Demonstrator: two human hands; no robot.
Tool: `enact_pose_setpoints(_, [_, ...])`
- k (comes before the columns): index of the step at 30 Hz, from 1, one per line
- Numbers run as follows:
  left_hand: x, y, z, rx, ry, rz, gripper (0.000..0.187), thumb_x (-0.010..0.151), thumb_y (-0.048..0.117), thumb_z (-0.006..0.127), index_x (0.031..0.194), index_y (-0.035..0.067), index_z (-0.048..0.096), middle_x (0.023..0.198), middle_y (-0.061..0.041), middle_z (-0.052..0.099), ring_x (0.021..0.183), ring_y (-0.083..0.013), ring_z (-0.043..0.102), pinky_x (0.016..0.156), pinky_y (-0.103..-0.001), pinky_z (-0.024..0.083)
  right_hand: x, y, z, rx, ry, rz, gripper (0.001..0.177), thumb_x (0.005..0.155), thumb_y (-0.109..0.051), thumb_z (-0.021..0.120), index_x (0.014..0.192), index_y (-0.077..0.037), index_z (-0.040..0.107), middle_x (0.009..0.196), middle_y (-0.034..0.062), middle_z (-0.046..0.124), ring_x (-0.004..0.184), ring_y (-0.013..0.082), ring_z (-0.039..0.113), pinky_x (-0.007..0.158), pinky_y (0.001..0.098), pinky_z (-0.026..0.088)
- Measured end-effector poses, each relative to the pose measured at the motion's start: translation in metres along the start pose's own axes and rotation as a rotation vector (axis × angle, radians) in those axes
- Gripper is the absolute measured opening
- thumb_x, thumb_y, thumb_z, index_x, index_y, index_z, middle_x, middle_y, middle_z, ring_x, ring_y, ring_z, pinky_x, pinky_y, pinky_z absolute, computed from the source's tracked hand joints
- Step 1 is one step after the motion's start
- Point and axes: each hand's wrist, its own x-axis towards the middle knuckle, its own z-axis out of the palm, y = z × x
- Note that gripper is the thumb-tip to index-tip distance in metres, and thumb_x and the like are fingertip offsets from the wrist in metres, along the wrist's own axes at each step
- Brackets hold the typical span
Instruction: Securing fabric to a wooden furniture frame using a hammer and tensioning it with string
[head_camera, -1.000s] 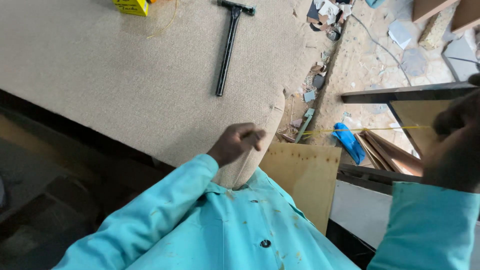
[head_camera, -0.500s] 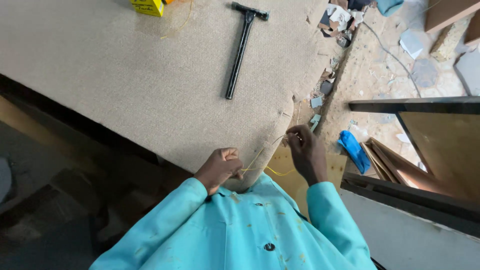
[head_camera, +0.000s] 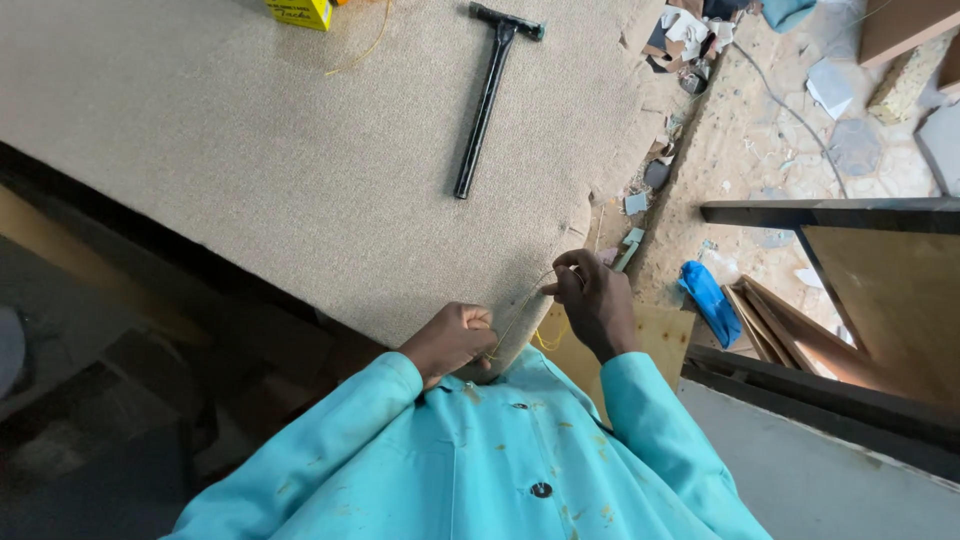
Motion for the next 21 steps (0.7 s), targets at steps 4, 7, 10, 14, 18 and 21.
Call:
enact_pose_setpoints(4, [-0.002, 0.018, 0.011, 0.081, -0.063, 0.033, 0.032, 0.088, 0.005, 0.083, 0.068, 0.014, 0.059, 0.059, 0.001, 0.058, 0.062, -0.0176, 0.081, 0.056, -0.026, 0.061, 0.000, -0.006, -0.002, -0.017, 0.014, -0.025, 0.014, 0.118, -0.029, 0.074, 0.124, -0.023, 0.085, 0.086, 0.0030, 0.095, 0.102, 0.0267, 0.095, 0.099, 0.0452, 0.070])
enact_pose_setpoints(7, [-0.015, 0.035, 0.016, 0.145, -0.075, 0.073, 0.031, 0.093, 0.010, 0.084, 0.074, 0.015, 0.060, 0.069, 0.008, 0.051, 0.070, -0.0122, 0.071, 0.062, -0.027, 0.056, 0.007, 0.007, 0.002, -0.101, -0.013, -0.027, 0.014, 0.117, -0.036, 0.076, 0.124, -0.030, 0.086, 0.084, 0.0002, 0.093, 0.106, 0.0301, 0.093, 0.100, 0.0491, 0.069])
enact_pose_setpoints(10, [0.010, 0.016, 0.010, 0.256, -0.060, 0.124, 0.034, 0.093, 0.021, 0.090, 0.075, 0.018, 0.061, 0.066, 0.003, 0.057, 0.064, -0.0149, 0.078, 0.062, -0.027, 0.056, 0.019, 0.022, 0.004, -0.108, -0.051, 0.003, 0.016, 0.113, -0.041, 0.078, 0.119, -0.030, 0.089, 0.083, -0.0026, 0.092, 0.104, 0.0259, 0.093, 0.100, 0.0467, 0.069])
enact_pose_setpoints(14, [0.004, 0.038, 0.005, 0.456, -0.012, 0.175, 0.032, 0.097, 0.038, 0.092, 0.089, 0.015, 0.071, 0.070, -0.008, 0.072, 0.071, -0.0258, 0.086, 0.072, -0.040, 0.064, 0.023, 0.008, -0.004, -0.121, -0.105, 0.030, 0.021, 0.110, -0.040, 0.078, 0.120, -0.028, 0.091, 0.084, -0.0002, 0.093, 0.109, 0.0311, 0.092, 0.104, 0.0512, 0.068])
enact_pose_setpoints(18, [-0.018, 0.066, 0.014, 0.740, 0.028, 0.187, 0.032, 0.110, 0.041, 0.081, 0.124, 0.013, 0.077, 0.106, -0.018, 0.087, 0.118, -0.0479, 0.088, 0.101, -0.062, 0.070, 0.029, 0.001, -0.010, -0.114, -0.141, 0.035, 0.023, 0.111, -0.032, 0.076, 0.122, -0.020, 0.093, 0.089, 0.0050, 0.095, 0.105, 0.0319, 0.094, 0.104, 0.0485, 0.068])
enact_pose_setpoints(21, [-0.017, 0.060, 0.013, 0.911, 0.057, 0.261, 0.032, 0.110, 0.039, 0.083, 0.129, 0.014, 0.078, 0.115, -0.018, 0.091, 0.124, -0.0503, 0.087, 0.104, -0.067, 0.070, 0.026, 0.009, -0.002, -0.108, -0.130, 0.095, 0.023, 0.111, -0.036, 0.077, 0.123, -0.025, 0.093, 0.090, 0.0007, 0.095, 0.106, 0.0270, 0.094, 0.106, 0.0455, 0.067])
